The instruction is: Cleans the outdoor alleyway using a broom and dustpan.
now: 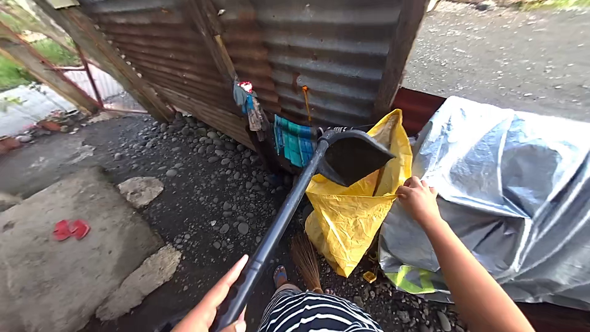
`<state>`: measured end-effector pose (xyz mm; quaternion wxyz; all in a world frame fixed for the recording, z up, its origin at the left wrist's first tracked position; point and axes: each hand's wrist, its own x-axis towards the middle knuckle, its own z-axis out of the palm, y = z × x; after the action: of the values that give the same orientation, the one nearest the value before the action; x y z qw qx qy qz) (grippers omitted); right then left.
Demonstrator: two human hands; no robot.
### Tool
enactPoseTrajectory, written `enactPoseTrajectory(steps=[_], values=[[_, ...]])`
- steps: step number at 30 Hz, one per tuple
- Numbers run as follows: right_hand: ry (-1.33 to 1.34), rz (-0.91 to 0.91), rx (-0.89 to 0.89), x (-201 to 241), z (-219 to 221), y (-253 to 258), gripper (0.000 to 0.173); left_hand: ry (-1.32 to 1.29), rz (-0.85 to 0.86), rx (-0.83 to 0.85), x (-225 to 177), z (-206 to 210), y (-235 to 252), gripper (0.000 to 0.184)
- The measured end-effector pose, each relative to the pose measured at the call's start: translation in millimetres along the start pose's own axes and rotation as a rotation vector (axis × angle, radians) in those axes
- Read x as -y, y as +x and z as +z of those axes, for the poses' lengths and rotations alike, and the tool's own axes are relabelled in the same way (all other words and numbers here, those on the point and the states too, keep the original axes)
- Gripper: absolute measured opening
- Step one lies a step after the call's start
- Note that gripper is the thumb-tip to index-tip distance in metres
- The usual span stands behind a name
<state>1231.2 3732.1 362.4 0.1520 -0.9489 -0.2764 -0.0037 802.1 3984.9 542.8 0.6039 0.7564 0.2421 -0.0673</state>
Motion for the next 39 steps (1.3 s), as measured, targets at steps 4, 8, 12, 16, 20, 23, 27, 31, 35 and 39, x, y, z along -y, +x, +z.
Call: enactPoseTrajectory(steps=[4, 8, 12, 16, 20, 23, 27, 31, 35, 39], values=[[0.221, -0.15, -0.246, 31.9, 15.2, -13.6, 0.049, -0.17, -0.031, -0.125, 2.9, -13.4, -11.0, 0.082], [0.338, -0.117, 0.308, 108.0, 66.1, -64.6, 0.063, -0.359, -0.01, -0.313, 18.1, -27.7, -28.2, 0.083], [0.286, -0.069, 1.215, 135.1, 197.3, -151.3, 0.079, -0.453, 0.019, -0.496, 38.3, -37.6, -42.5, 0.081], [0.251, 0.078, 1.479, 122.0, 226.9, -151.2, 0.067, -0.491, -0.032, -0.67, 59.5, -48.8, -55.8, 0.08], [0.52, 0.44, 1.341, 136.5, 262.6, -136.1, 0.053, -0.542, -0.125, -0.813, 85.7, -64.7, -52.1, 0.076], [0.574, 0.561, 1.399, 165.7, 300.6, -148.6, 0.06, -0.645, -0.179, -0.897, 116.5, -74.1, -42.6, 0.072], [0.562, 0.643, 1.441, 203.7, 352.7, -170.3, 0.052, -0.718, -0.321, -1.021, 144.7, -83.4, -32.1, 0.062], [0.729, 0.933, 1.413, 242.9, 357.2, -167.8, 0.034, -0.79, -0.501, -1.136, 168.5, -96.6, -14.0, 0.057], [1.119, 1.142, 1.297, 303.9, 325.4, -118.6, 0.019, -0.949, -0.577, -1.221, 213.3, -122.8, -3.9, 0.048], [1.477, 1.29, 1.244, 387.7, 292.7, -44.8, 0.031, -1.08, -0.629, -1.27, 269.0, -177.7, 15.5, 0.034]])
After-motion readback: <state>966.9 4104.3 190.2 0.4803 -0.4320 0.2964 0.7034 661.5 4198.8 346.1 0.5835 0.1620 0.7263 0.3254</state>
